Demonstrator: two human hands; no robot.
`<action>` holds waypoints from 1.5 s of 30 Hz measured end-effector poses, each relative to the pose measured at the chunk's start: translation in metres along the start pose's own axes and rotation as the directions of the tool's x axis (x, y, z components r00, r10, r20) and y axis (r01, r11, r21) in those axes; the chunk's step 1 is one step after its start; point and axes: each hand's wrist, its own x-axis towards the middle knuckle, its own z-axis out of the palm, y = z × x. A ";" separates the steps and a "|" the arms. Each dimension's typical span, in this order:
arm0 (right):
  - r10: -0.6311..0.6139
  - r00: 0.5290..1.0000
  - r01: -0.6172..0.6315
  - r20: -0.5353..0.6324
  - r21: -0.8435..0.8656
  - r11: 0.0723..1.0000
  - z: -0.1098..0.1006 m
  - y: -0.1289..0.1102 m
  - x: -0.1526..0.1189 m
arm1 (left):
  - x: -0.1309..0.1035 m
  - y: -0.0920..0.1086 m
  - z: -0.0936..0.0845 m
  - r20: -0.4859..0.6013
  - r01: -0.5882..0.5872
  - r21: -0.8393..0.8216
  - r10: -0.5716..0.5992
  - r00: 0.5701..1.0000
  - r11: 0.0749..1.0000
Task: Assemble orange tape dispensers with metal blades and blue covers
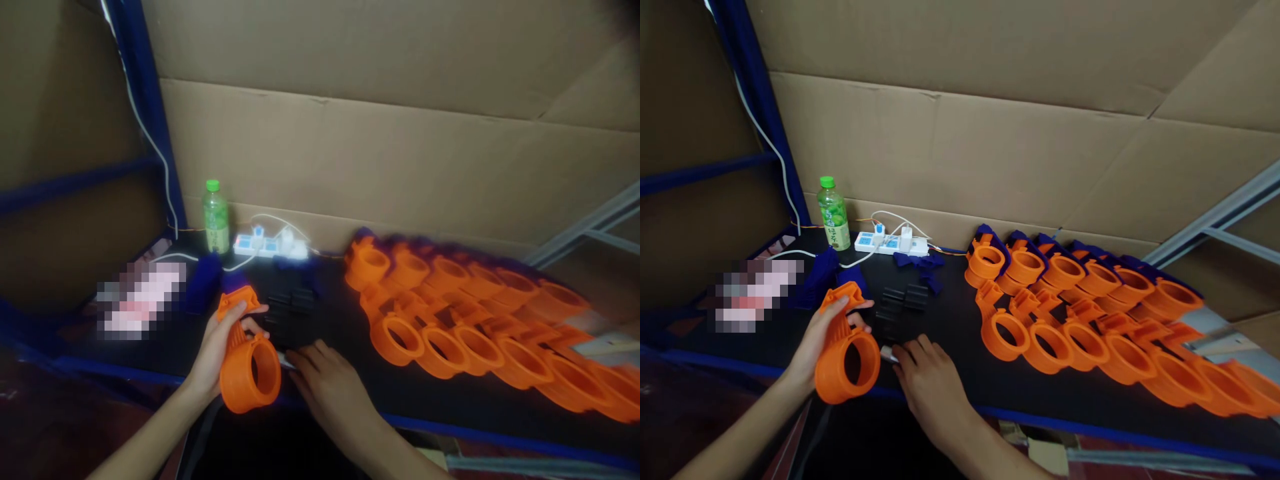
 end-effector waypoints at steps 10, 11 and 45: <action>-0.001 0.999 0.004 -0.040 0.078 0.997 0.004 0.003 -0.001 | -0.003 0.000 0.004 0.020 -0.001 0.044 0.000 1.000 0.999; 0.013 0.999 -0.008 -0.035 0.126 0.992 0.003 0.004 -0.001 | -0.003 0.000 0.004 0.021 -0.003 0.050 0.002 1.000 0.999; 0.344 0.926 -0.133 -0.154 0.720 0.681 -0.050 0.008 0.063 | -0.013 -0.006 0.008 0.119 -0.002 0.267 -0.031 0.992 0.964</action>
